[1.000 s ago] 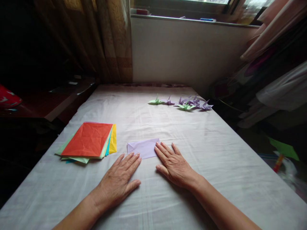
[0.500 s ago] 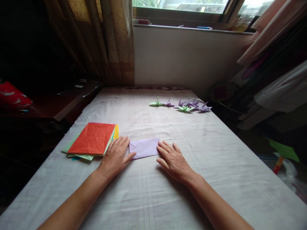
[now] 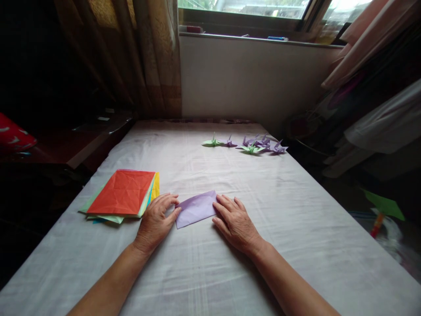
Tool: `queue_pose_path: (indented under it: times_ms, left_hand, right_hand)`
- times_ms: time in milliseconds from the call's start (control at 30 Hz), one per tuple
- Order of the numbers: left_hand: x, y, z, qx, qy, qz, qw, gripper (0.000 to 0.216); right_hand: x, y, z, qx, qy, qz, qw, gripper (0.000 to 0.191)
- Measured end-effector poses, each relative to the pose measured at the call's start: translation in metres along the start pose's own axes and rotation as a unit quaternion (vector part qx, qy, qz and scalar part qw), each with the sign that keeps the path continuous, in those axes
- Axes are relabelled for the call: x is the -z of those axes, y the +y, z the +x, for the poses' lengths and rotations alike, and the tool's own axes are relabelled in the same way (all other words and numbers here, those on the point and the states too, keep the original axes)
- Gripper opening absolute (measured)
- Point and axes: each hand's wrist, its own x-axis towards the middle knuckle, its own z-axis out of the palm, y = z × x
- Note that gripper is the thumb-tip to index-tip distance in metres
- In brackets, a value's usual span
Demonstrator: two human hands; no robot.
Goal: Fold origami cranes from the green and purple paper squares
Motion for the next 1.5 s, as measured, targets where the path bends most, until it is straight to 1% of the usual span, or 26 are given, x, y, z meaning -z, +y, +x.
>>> queue_pose_path:
  times_ms: [100, 200, 233, 300, 400, 467, 533, 633, 733, 800, 867, 900, 967, 1033, 1167, 1233, 1333, 1433, 1500]
  left_hand:
    - [0.003, 0.006, 0.002, -0.050, 0.022, -0.003, 0.998, 0.003]
    - [0.005, 0.014, 0.002, -0.099, 0.041, 0.006, 0.994, 0.003]
    - [0.005, 0.017, 0.002, -0.109, 0.044, 0.012, 0.993, 0.004]
    - [0.005, 0.020, 0.000, -0.128, 0.052, 0.033, 0.990, 0.006]
    - [0.004, 0.023, -0.002, -0.149, 0.076, 0.070, 0.983, 0.006]
    - [0.004, 0.024, -0.003, -0.144, 0.089, 0.076, 0.983, 0.007]
    - [0.004, 0.026, -0.003, -0.131, 0.089, 0.066, 0.985, 0.012]
    - [0.007, 0.029, -0.003, -0.117, 0.079, 0.058, 0.988, 0.016]
    - [0.009, 0.030, -0.002, -0.118, 0.075, 0.058, 0.988, 0.019]
    - [0.011, 0.031, -0.002, -0.128, 0.074, 0.066, 0.987, 0.019]
    - [0.012, 0.031, -0.001, -0.136, 0.074, 0.075, 0.985, 0.019]
    - [0.012, 0.031, -0.001, -0.140, 0.074, 0.077, 0.984, 0.018]
    - [0.012, 0.031, -0.001, -0.137, 0.075, 0.073, 0.985, 0.020]
    - [0.013, 0.030, -0.001, -0.121, 0.071, 0.058, 0.988, 0.023]
    - [0.013, 0.027, -0.003, -0.065, 0.052, -0.003, 0.997, 0.026]
    - [0.013, 0.024, -0.003, -0.041, 0.033, -0.029, 0.998, 0.025]
    - [0.014, 0.021, -0.003, -0.019, 0.010, -0.049, 0.999, 0.025]
    - [0.019, 0.018, 0.000, -0.026, -0.017, -0.064, 0.997, 0.023]
    - [0.025, 0.015, 0.003, -0.029, -0.056, -0.077, 0.995, 0.025]
  right_hand:
    - [0.001, -0.001, 0.000, 0.026, 0.073, -0.020, 0.997, 0.042]
    - [0.008, -0.007, 0.006, 0.040, 0.162, -0.042, 0.985, 0.036]
    - [0.010, -0.010, 0.009, 0.043, 0.182, -0.045, 0.981, 0.034]
    - [0.014, -0.017, 0.016, 0.055, 0.204, -0.027, 0.977, 0.031]
    - [0.014, -0.027, 0.029, 0.083, 0.194, 0.018, 0.977, 0.032]
    - [0.012, -0.033, 0.036, 0.100, 0.180, 0.033, 0.978, 0.033]
    - [0.011, -0.037, 0.042, 0.105, 0.158, 0.038, 0.981, 0.034]
    - [0.012, -0.041, 0.046, 0.086, 0.115, 0.036, 0.989, 0.027]
    - [0.015, -0.044, 0.048, 0.067, 0.079, 0.040, 0.994, 0.021]
    - [0.016, -0.045, 0.049, 0.051, 0.071, 0.047, 0.995, 0.022]
    - [0.015, -0.045, 0.050, 0.026, 0.063, 0.053, 0.996, 0.031]
    - [0.015, -0.045, 0.051, 0.018, 0.055, 0.056, 0.997, 0.032]
    - [0.014, -0.045, 0.052, 0.021, 0.041, 0.063, 0.997, 0.024]
    - [0.014, -0.044, 0.052, 0.043, 0.053, 0.079, 0.995, 0.021]
    - [0.013, -0.039, 0.051, 0.072, 0.136, 0.130, 0.980, 0.024]
    - [0.015, -0.036, 0.051, 0.073, 0.161, 0.144, 0.974, 0.024]
    - [0.023, -0.031, 0.049, 0.069, 0.178, 0.156, 0.969, 0.023]
    - [0.033, -0.025, 0.041, 0.082, 0.192, 0.178, 0.962, 0.020]
    - [0.037, -0.018, 0.030, 0.099, 0.172, 0.184, 0.963, 0.019]
